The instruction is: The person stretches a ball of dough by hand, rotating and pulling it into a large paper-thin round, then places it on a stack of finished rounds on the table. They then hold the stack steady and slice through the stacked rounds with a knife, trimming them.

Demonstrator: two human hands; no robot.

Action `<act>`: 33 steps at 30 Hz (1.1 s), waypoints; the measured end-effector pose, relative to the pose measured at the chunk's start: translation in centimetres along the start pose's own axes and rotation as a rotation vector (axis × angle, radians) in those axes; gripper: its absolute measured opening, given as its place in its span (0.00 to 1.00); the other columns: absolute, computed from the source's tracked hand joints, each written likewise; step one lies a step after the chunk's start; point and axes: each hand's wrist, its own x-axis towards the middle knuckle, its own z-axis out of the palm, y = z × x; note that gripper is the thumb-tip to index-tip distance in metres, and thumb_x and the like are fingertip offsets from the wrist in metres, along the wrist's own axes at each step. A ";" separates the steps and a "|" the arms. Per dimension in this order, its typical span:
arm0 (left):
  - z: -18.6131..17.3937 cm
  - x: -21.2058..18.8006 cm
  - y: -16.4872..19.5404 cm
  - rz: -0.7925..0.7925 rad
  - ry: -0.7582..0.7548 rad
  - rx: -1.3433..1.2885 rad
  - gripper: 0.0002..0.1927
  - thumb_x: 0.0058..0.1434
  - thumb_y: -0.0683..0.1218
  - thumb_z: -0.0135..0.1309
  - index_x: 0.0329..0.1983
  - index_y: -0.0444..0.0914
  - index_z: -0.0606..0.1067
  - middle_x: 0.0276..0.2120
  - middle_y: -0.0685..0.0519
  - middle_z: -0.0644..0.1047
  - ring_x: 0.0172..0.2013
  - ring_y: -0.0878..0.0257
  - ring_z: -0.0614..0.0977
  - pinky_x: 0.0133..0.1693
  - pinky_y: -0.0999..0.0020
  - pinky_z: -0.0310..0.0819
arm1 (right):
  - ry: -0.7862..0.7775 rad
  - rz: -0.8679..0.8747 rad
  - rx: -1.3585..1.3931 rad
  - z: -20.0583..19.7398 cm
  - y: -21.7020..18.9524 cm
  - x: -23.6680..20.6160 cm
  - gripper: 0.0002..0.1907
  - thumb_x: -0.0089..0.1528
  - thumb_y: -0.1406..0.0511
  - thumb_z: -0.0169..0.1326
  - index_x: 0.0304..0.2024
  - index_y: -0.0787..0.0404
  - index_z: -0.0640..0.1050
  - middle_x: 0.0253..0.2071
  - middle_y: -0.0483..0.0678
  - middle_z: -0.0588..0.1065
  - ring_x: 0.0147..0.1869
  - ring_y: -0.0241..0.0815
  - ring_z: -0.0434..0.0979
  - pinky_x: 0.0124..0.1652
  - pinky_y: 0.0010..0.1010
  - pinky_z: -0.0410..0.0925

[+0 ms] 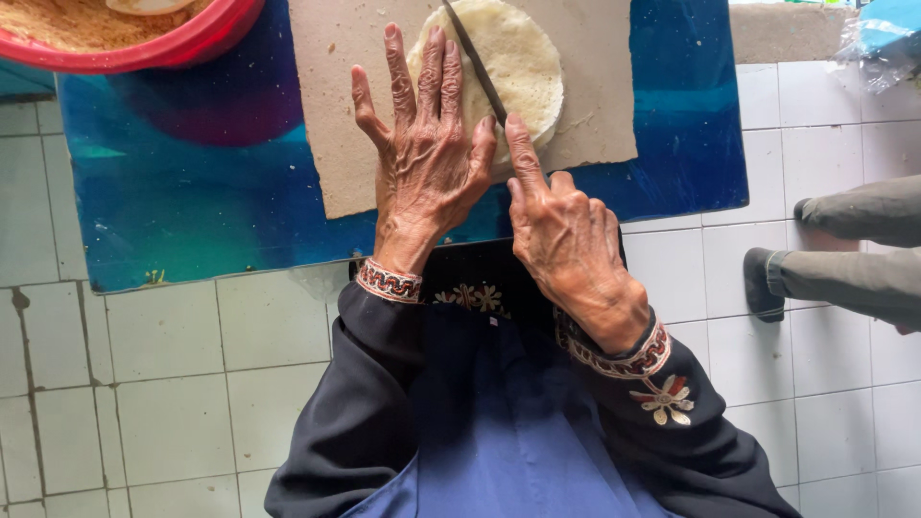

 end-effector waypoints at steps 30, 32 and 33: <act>0.8 1.1 -2.4 0.101 0.118 0.138 0.33 0.74 0.58 0.47 0.79 0.42 0.61 0.78 0.56 0.58 0.77 0.53 0.41 0.66 0.22 0.24 | -0.091 -0.032 0.041 -1.2 0.5 0.8 0.38 0.70 0.61 0.49 0.77 0.45 0.47 0.34 0.66 0.76 0.32 0.70 0.79 0.31 0.58 0.73; 0.8 1.1 -2.4 0.098 0.099 0.104 0.33 0.75 0.57 0.48 0.79 0.41 0.61 0.77 0.56 0.58 0.77 0.53 0.41 0.66 0.21 0.24 | -0.094 -0.045 0.051 -1.5 0.6 0.9 0.38 0.70 0.62 0.49 0.78 0.46 0.47 0.34 0.66 0.76 0.33 0.71 0.78 0.31 0.58 0.73; 0.8 1.1 -2.3 0.098 0.103 0.100 0.33 0.75 0.57 0.48 0.79 0.40 0.61 0.77 0.55 0.59 0.77 0.52 0.42 0.65 0.20 0.24 | -0.093 -0.051 0.059 -1.7 0.5 0.8 0.38 0.70 0.62 0.49 0.78 0.47 0.48 0.33 0.66 0.76 0.32 0.71 0.78 0.31 0.58 0.72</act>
